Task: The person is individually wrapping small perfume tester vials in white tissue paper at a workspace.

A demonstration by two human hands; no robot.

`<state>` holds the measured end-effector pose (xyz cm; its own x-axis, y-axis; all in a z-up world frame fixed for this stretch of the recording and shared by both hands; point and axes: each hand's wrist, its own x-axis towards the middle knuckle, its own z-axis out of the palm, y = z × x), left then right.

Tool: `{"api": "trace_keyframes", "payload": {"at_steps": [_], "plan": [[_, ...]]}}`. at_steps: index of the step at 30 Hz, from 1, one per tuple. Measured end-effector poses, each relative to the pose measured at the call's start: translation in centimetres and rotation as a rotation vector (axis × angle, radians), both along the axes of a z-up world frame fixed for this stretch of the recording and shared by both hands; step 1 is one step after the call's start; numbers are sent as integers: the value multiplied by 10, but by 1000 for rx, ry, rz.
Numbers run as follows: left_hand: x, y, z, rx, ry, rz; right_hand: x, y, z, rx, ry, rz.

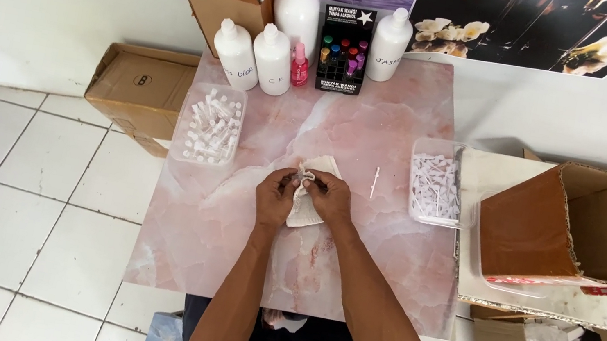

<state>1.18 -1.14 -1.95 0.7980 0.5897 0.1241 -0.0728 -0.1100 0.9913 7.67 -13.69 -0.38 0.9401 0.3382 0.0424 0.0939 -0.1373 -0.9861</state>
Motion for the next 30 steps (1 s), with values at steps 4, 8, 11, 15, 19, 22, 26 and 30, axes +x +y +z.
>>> {"api": "trace_keyframes", "payload": {"at_steps": [4, 8, 11, 15, 19, 22, 26, 30], "plan": [[1, -1, 4, -19, -21, 7, -1, -2, -1, 13, -13, 15], [1, -2, 5, 12, 7, 1, -3, -4, 2, 14, -28, 21], [5, 0, 6, 27, 12, 6, -1, -3, 0, -6, -63, 21], [1, -2, 2, 38, -7, -9, -11, -9, 1, -22, -50, -5], [-6, -4, -1, 23, 2, -6, -18, -11, -6, -28, -40, -7], [-4, -5, 6, 6, 0, -41, -15, -11, -4, -15, -45, -46], [-4, -2, 5, -29, 12, -61, -20, -6, 6, 51, -13, -103], [-7, -1, 12, -95, 18, -104, -28, -1, 14, -15, 17, -192]]}}
